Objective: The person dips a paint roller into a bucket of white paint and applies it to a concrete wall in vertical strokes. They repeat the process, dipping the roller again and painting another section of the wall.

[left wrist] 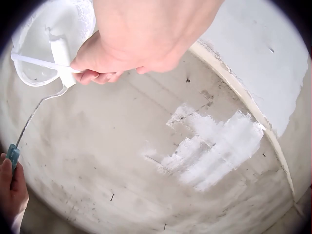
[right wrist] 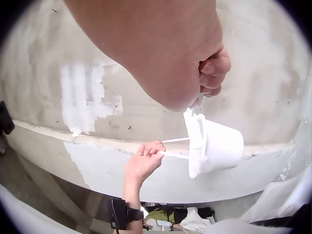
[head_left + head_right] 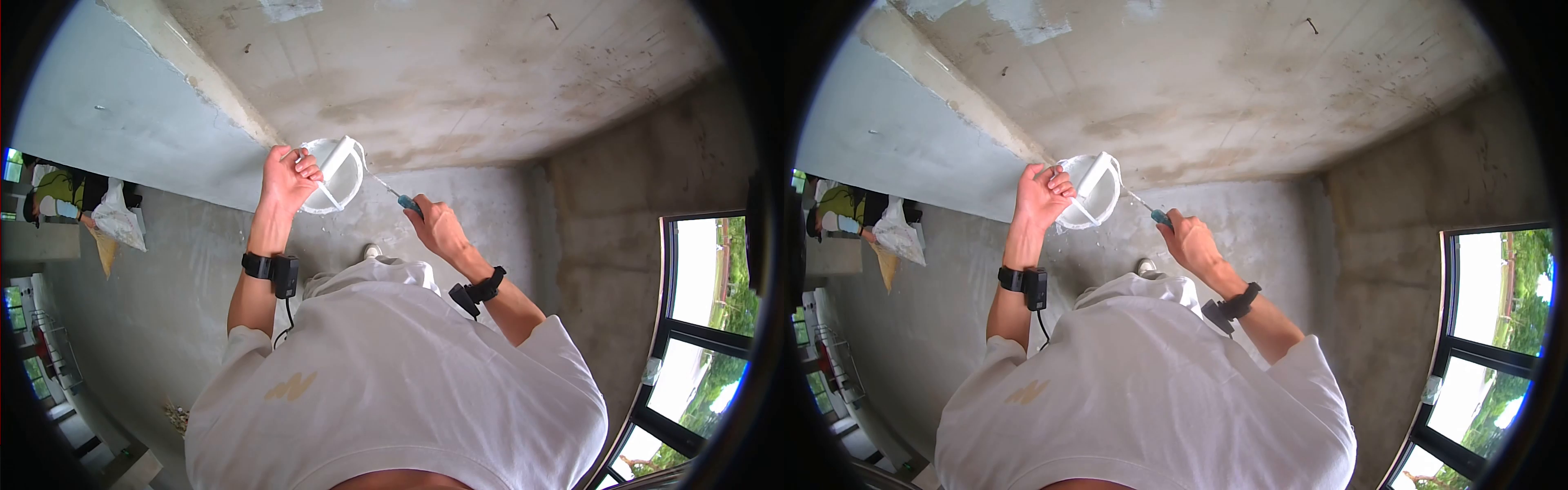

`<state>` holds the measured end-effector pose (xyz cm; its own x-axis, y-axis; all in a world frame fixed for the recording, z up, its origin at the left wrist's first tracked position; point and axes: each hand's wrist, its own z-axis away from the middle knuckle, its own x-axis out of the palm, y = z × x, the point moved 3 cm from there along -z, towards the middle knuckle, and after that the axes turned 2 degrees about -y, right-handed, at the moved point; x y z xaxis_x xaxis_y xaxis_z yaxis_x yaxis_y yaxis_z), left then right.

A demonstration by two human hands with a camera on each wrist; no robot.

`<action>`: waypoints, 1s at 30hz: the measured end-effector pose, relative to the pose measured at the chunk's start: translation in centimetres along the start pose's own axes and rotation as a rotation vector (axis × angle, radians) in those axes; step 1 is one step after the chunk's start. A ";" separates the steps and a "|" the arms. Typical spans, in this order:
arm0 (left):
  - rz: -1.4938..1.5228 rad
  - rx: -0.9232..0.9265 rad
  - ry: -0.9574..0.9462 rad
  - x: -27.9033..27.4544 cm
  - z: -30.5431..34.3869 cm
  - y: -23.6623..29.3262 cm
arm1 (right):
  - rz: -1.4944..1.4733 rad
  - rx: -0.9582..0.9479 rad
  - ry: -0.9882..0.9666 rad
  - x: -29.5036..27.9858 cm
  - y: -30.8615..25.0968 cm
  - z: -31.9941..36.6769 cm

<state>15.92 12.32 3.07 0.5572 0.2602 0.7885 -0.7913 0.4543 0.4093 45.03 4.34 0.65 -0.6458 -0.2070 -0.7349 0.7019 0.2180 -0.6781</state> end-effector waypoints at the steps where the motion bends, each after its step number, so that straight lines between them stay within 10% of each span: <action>1: -0.001 -0.003 0.002 0.1 -0.1 -0.1 | 0.003 0.001 -0.002 -0.2 -0.1 0.0; 30: 0.018 -0.014 0.020 -2.2 1.6 -0.6 | 0.097 -0.021 -0.052 1.1 -1.8 1.4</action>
<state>14.80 10.11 1.86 0.5478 0.2856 0.7863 -0.7977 0.4616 0.3881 43.51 2.39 1.07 -0.5583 -0.2336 -0.7961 0.7532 0.2596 -0.6044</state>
